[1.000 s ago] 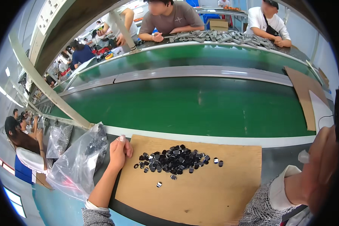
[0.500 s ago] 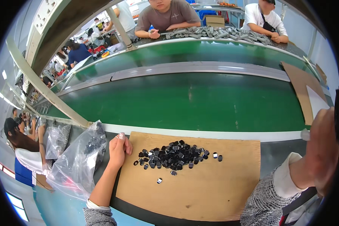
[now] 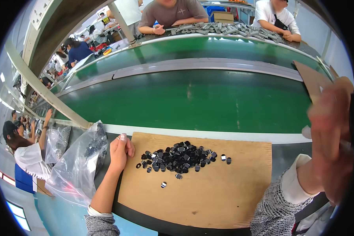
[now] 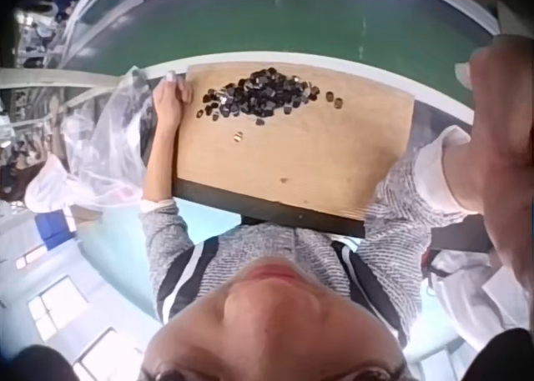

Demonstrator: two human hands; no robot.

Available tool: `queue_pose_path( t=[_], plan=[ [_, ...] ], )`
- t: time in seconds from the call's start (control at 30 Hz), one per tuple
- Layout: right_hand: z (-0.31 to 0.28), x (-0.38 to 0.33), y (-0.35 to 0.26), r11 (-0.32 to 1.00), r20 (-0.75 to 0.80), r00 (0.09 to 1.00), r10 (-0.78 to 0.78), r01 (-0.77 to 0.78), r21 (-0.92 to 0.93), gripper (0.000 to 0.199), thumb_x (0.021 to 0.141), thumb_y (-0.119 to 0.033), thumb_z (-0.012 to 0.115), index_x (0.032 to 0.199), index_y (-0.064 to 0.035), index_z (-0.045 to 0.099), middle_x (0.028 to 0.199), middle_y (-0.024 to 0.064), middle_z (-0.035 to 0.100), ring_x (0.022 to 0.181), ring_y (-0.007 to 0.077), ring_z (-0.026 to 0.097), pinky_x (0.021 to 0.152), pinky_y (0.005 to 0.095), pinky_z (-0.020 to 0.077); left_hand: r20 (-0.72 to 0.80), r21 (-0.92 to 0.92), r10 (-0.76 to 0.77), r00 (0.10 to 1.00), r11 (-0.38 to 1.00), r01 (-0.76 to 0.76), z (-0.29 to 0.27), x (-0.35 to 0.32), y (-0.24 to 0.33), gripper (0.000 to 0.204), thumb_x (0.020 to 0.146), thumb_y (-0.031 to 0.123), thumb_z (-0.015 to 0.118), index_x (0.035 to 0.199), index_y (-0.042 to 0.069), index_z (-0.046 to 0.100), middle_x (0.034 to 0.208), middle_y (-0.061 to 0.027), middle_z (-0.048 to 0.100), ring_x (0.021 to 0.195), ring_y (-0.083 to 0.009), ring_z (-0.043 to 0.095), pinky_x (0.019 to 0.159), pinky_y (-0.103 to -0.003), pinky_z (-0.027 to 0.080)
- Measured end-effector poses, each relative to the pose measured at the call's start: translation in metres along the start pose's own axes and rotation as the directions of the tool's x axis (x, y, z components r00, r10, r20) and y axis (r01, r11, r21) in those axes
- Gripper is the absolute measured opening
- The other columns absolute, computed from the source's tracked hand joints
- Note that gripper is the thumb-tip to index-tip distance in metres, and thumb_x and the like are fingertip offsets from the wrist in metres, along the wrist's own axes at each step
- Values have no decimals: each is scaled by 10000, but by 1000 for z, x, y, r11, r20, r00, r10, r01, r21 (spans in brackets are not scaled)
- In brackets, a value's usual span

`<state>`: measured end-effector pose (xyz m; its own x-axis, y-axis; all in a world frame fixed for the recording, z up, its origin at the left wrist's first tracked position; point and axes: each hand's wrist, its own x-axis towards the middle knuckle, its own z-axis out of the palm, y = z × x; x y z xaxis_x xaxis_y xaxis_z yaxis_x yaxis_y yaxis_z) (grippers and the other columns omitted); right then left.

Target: Assembling small electronic components into a plastic housing and marking them with a pen on a production line.

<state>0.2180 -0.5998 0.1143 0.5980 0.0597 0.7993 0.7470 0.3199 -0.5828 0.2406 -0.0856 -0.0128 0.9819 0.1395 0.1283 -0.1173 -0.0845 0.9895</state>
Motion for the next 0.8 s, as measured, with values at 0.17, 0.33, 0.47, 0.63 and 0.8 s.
queue_pose_path(
  t=[0.17, 0.33, 0.47, 0.63, 0.8],
  plan=[
    [13, 5, -4, 1000, -12, 1000, -5, 5, -4, 334, 880, -140, 641, 1150, 19, 527, 884, 76, 575, 633, 137, 572, 572, 194, 423, 29, 27, 1, 1000, 1000, -2, 1, 4, -3, 443, 1047, 308, 371, 688, 58, 440, 511, -60, 462, 451, -144, 443, 465, -253, 355],
    [64, 28, 9, 1000, 2, 1000, 30, -30, -4, 329, 879, -142, 643, 1142, 18, 527, 879, 75, 574, 630, 137, 571, 570, 195, 422, 29, 56, 16, 999, 998, -17, 2, 8, -9, 440, 1048, 304, 362, 691, 56, 429, 520, -58, 422, 443, -155, 397, 447, -279, 350],
    [54, 31, 9, 998, 15, 998, -53, 53, 27, 324, 879, -143, 643, 1136, 16, 526, 875, 74, 573, 628, 137, 570, 568, 197, 421, -11, -10, 9, 1000, 1000, -9, 3, 3, 2, 443, 1039, 315, 377, 686, 53, 428, 510, -62, 423, 437, -161, 405, 442, -282, 348],
    [44, 16, -3, 990, 25, 990, -140, 140, 11, 319, 878, -144, 645, 1127, 14, 525, 871, 73, 572, 625, 137, 570, 566, 198, 420, 5, -13, 19, 1000, 1000, -19, 2, 3, -5, 460, 1040, 314, 381, 666, 52, 434, 497, -73, 453, 437, -161, 436, 442, -274, 350],
    [50, 21, 0, 975, 36, 975, -221, 219, 42, 313, 877, -145, 646, 1119, 13, 524, 866, 71, 570, 623, 138, 569, 563, 200, 418, 11, 2, 20, 1000, 1000, -20, 4, -3, -1, 453, 1041, 304, 378, 670, 49, 429, 502, -79, 452, 446, -167, 441, 452, -278, 365]
  ],
)
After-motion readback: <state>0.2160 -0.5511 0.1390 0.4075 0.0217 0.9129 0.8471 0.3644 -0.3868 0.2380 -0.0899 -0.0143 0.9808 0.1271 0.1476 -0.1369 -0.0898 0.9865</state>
